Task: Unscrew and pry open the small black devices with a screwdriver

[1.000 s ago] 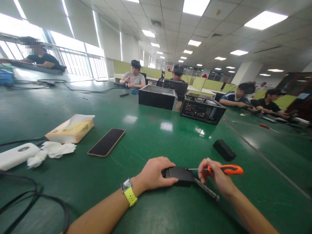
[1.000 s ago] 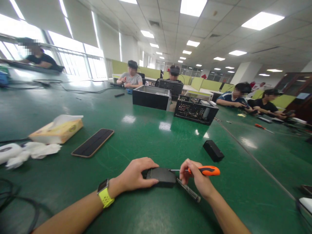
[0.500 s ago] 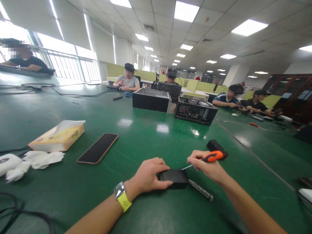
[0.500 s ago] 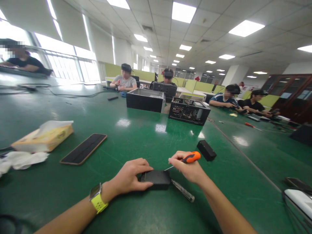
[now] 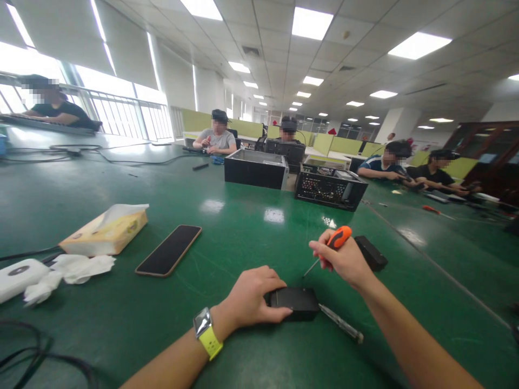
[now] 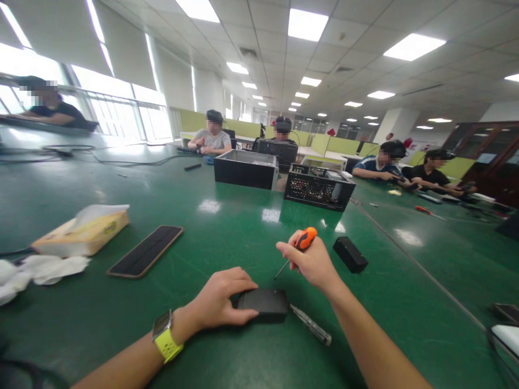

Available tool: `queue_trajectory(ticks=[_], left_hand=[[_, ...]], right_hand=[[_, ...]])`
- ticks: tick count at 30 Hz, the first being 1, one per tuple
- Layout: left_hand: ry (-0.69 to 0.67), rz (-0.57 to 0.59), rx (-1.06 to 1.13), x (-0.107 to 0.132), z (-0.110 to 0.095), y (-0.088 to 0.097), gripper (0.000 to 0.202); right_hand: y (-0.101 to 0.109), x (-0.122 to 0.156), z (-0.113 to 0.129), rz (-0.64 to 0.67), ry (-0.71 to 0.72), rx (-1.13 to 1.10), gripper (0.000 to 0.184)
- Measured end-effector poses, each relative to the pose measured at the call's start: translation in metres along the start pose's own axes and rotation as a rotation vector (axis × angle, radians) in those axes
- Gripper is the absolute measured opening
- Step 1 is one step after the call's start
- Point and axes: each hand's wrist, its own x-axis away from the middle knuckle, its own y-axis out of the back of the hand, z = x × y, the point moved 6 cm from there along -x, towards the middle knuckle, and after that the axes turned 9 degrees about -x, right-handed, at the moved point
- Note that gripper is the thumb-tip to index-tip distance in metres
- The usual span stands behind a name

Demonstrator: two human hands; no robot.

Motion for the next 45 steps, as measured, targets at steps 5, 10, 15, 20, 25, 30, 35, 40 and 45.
queue_trajectory(ticks=[5, 10, 15, 20, 25, 30, 35, 40, 45], left_hand=[[-0.005, -0.001, 0.013, 0.0, 0.0, 0.001, 0.034], [-0.011, -0.008, 0.011, 0.0, 0.0, 0.001, 0.034], [-0.01, -0.004, 0.032, 0.001, 0.001, 0.0, 0.035], [-0.003, 0.0, 0.036, 0.001, 0.001, -0.001, 0.035], [0.015, 0.005, 0.042, 0.001, 0.001, -0.001, 0.035], [0.028, 0.021, 0.057, 0.001, 0.001, -0.001, 0.032], [0.038, 0.024, 0.062, 0.001, 0.002, -0.002, 0.034], [0.045, 0.028, 0.07, 0.002, 0.004, -0.003, 0.035], [0.05, 0.014, 0.076, 0.002, 0.004, -0.003, 0.036]], right_hand=[[0.01, 0.003, 0.005, 0.033, -0.052, -0.099, 0.047], [0.001, 0.006, 0.0, 0.086, -0.085, -0.116, 0.048], [-0.006, 0.005, -0.006, 0.115, -0.09, -0.104, 0.049], [-0.007, 0.005, -0.006, 0.143, -0.091, -0.094, 0.048], [-0.002, 0.009, -0.002, 0.212, -0.097, -0.103, 0.049], [0.006, 0.01, 0.016, 0.102, 0.102, 0.178, 0.041], [0.014, 0.017, 0.036, -0.026, 0.195, 0.438, 0.023], [0.025, 0.024, 0.051, -0.015, 0.221, 0.545, 0.028], [0.027, 0.026, 0.062, 0.057, 0.31, 0.678, 0.035]])
